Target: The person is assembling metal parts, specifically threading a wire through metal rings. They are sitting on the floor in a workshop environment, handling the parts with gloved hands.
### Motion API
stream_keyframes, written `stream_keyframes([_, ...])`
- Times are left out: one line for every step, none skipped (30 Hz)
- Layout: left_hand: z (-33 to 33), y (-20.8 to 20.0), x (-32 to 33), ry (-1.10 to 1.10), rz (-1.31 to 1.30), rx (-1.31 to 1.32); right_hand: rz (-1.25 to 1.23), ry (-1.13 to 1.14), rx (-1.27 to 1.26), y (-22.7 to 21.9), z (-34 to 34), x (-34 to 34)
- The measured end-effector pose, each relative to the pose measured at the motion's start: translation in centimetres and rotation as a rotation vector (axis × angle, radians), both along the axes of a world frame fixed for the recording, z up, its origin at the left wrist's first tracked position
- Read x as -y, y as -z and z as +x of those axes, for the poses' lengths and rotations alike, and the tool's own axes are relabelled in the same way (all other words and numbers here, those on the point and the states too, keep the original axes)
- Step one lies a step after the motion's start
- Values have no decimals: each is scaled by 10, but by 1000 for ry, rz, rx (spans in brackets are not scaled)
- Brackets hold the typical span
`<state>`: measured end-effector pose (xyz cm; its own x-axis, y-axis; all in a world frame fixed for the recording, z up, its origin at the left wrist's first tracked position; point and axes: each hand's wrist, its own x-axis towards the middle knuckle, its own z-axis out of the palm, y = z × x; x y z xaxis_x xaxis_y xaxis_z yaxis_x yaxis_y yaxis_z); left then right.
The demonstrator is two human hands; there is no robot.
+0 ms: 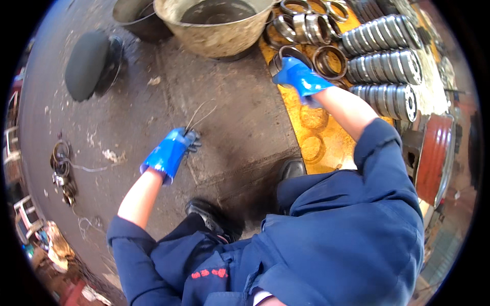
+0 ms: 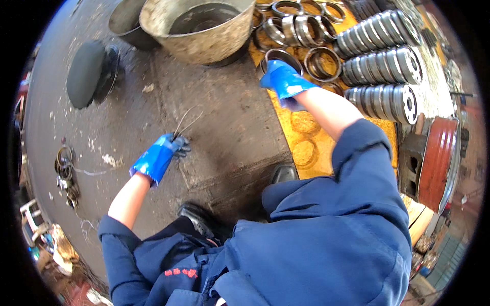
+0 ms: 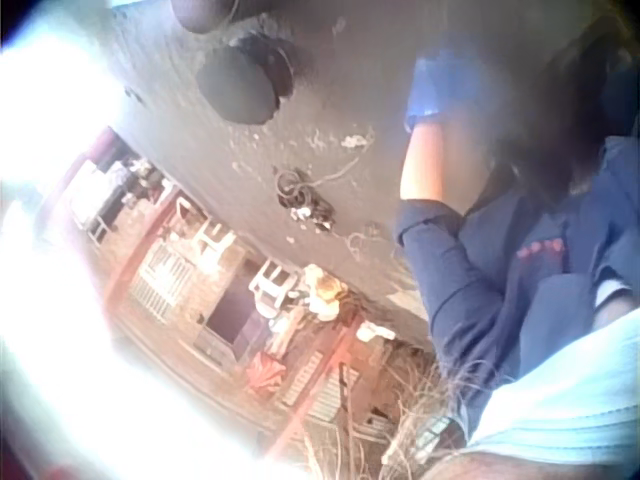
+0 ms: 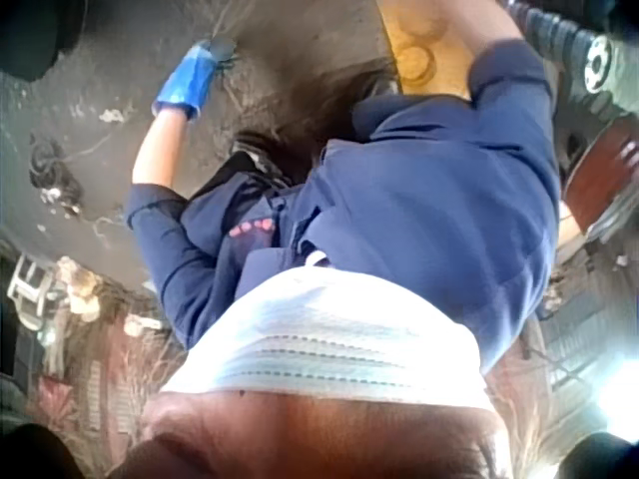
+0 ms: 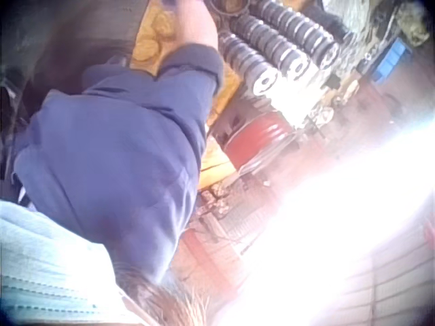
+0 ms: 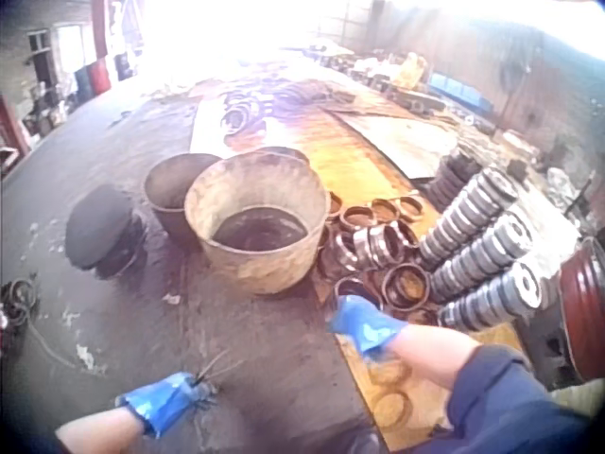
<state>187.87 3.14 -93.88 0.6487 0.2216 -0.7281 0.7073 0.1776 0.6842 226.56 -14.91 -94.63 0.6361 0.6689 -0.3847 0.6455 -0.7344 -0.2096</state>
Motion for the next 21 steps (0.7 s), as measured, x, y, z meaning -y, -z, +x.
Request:
stream_keyframes([3,0,1,19,-1,14,321,70,-373,-2,3,8])
stream_keyframes([2,5,0,28,8,3,298,270,-709,-14,-12,-5])
stream_keyframes([-1,14,-1,38,17,-9,297,343,-895,-22,-36,-13])
stream_keyframes([-1,21,-1,60,26,-11,289,437,-1058,-35,-57,-19])
stream_keyframes([-1,26,-2,75,37,-1,325,399,-1078,-39,-79,-24])
stream_keyframes([-3,31,-2,90,49,9,146,311,-1066,-43,-92,-33])
stream_keyframes([-2,34,-1,116,58,23,297,337,-1173,-36,-120,-36])
stream_keyframes([-1,31,-1,132,77,11,274,141,-1282,-33,-131,-39])
stream_keyframes([-2,31,-1,116,36,14,243,24,-1292,-31,-143,-42])
stream_keyframes([-4,33,-1,97,-7,19,218,-93,-1299,-28,-154,-46])
stream_keyframes([0,23,2,78,-51,22,190,-125,-1218,-21,-166,-50])
stream_keyframes([-2,9,2,134,-14,66,162,-156,-1137,-15,-173,-53])
stream_keyframes([-5,-13,2,159,7,86,66,-213,-997,-32,-174,-64])
stream_keyframes([-9,-24,4,161,6,95,-28,-284,-861,-64,-174,-83])
stream_keyframes([-8,-33,6,170,-3,123,-117,-335,-714,-82,-173,-95])
stream_keyframes([-2,-37,8,176,-17,148,-23,-299,-665,-72,-164,-95])
stream_keyframes([5,-33,11,176,-34,195,71,-261,-609,-54,-146,-90])
stream_keyframes([12,-25,15,172,-55,244,164,-221,-559,-37,-137,-85])
stream_keyframes([16,-13,15,173,-57,295,80,-298,-677,-22,-141,-84])
stream_keyframes([25,-2,20,185,-62,356,-3,-368,-787,-9,-142,-82])
stream_keyframes([34,7,21,226,-27,445,-87,-436,-896,4,-144,-79])
